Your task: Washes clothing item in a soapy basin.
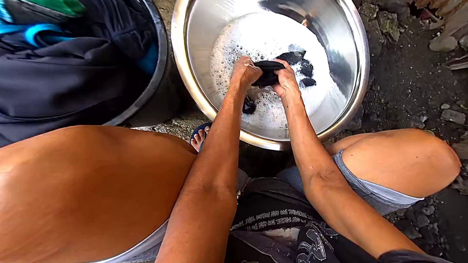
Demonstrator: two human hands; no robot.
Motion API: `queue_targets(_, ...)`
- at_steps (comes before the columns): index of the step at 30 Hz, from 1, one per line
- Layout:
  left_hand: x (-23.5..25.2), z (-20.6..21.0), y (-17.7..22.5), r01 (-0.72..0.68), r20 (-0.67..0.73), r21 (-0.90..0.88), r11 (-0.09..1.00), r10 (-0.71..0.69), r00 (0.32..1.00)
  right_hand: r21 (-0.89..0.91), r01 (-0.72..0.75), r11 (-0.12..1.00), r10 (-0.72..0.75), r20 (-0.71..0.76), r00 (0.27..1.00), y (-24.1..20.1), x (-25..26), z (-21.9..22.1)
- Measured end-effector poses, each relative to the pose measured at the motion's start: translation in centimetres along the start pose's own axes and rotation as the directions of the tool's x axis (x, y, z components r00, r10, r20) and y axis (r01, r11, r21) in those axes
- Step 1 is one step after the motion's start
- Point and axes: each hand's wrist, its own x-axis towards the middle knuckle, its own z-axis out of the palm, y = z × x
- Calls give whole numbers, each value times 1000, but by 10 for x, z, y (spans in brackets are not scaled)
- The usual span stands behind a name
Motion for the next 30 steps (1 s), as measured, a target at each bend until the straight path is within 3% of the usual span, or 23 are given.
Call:
queue_targets(2,5,4,-6,42,-136,25,999,-38,990,-86,51,995,-38,142,989,-8,-8,9)
queue_targets(5,0,6,-1,118,-213,-5,993,-116,970,-163,102,981,-46,313,949,-13,-17,18)
queue_targets(7,3,6,-1,139,-216,-255,957,-197,956,-254,146,956,-30,411,911,-17,-18,19)
queue_targets(9,4,2,2,165,-125,-571,804,-283,951,-389,242,889,-33,471,881,-21,-15,18)
queue_targets(10,2,-3,5,152,-111,-623,768,-279,954,-459,291,839,-49,469,882,-21,-14,17)
queue_targets(12,-3,-11,12,95,-129,-569,817,-202,971,-608,326,724,-97,378,921,-17,-7,13)
queue_targets(14,-12,-15,21,17,-63,-478,878,-53,997,-712,253,655,-141,214,967,-10,-1,5)
queue_targets(17,-26,-20,32,-160,194,-101,982,177,965,-584,14,812,-39,-30,999,4,3,-7)
queue_targets(19,-25,-18,30,-185,325,86,979,147,934,-388,-96,917,34,-164,986,7,3,-8)
queue_targets(20,-20,-15,24,-176,320,112,978,132,938,-256,-144,956,94,-198,976,4,1,-8)
queue_targets(22,-9,-8,12,-131,194,93,987,111,975,-1,-179,984,178,-132,975,-1,3,-7)
queue_targets(24,0,-2,5,-102,19,103,990,100,995,87,-109,990,105,40,994,-6,2,-2)
queue_targets(27,3,9,3,0,-201,109,994,22,979,-47,17,999,-4,267,964,-16,-8,6)
queue_targets(30,3,16,-4,60,-249,28,998,-51,967,-308,190,932,-44,424,904,-22,-16,17)
